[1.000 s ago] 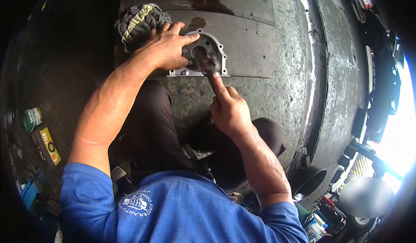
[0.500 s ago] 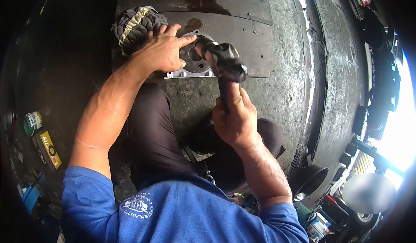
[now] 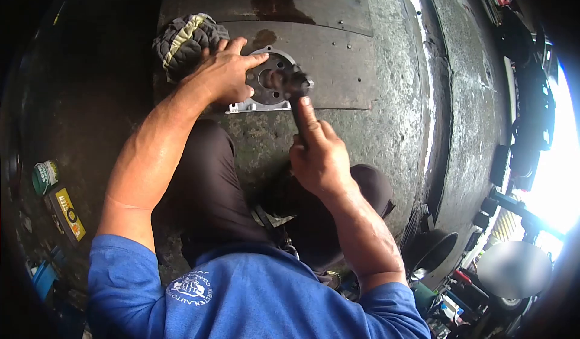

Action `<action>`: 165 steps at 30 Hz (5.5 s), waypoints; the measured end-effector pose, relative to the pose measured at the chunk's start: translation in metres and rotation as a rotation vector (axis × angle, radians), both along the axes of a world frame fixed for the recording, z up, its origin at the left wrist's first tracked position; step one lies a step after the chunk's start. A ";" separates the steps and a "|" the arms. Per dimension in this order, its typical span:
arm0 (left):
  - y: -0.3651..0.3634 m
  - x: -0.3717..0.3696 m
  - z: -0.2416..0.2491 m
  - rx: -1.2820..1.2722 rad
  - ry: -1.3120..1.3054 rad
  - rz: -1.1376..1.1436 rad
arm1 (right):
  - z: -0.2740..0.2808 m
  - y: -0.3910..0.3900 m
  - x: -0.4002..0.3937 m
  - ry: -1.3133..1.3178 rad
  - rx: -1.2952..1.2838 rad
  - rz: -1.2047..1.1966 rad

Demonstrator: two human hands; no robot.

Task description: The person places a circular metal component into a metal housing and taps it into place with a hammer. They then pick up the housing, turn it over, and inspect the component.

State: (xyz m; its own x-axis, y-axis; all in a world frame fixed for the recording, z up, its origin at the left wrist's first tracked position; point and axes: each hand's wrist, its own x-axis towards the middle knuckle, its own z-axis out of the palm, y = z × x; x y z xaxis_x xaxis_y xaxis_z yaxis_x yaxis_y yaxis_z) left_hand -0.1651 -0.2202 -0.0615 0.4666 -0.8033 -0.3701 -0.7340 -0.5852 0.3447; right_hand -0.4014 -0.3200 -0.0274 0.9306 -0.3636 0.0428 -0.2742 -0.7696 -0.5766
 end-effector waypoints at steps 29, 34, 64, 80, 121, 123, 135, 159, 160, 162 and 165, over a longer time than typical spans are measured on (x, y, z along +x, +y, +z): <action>0.005 -0.010 -0.010 -0.052 -0.046 0.031 | -0.015 -0.022 -0.010 -0.060 -0.080 0.045; 0.004 -0.012 -0.011 -0.069 -0.042 0.037 | -0.003 -0.022 -0.006 -0.104 0.033 -0.019; 0.003 -0.012 -0.003 -0.026 -0.025 0.055 | -0.001 -0.032 0.021 0.047 0.105 -0.083; 0.066 -0.080 -0.029 -0.435 -0.303 0.066 | -0.004 -0.031 0.031 0.206 -0.040 0.039; 0.040 -0.049 -0.011 -0.131 0.031 0.068 | 0.017 -0.033 0.073 0.178 -0.026 0.137; 0.044 -0.051 -0.010 -0.162 0.015 0.067 | 0.023 -0.036 0.067 0.108 0.071 0.092; 0.033 -0.043 -0.001 -0.023 0.035 0.042 | 0.018 -0.046 0.062 0.267 0.029 0.039; -0.043 -0.058 -0.080 -0.503 -0.215 -0.226 | -0.060 -0.152 0.075 0.139 -0.245 0.165; -0.051 -0.053 -0.078 -0.403 -0.164 -0.225 | -0.051 -0.153 0.073 0.245 -0.146 0.209; -0.033 -0.052 -0.055 -0.590 -0.088 -0.122 | -0.071 -0.171 0.071 0.106 0.122 0.186; 0.009 -0.041 -0.020 -0.804 0.550 0.138 | -0.033 -0.166 0.057 -0.018 0.557 -0.261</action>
State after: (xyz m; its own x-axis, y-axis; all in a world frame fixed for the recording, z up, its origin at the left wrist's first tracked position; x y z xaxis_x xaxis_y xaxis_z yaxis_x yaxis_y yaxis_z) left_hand -0.2057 -0.2115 -0.0812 0.5013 -0.8625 0.0691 -0.2948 -0.0952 0.9508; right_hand -0.3442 -0.4857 -0.0604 0.8088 -0.5515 -0.2041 -0.3994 -0.2603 -0.8791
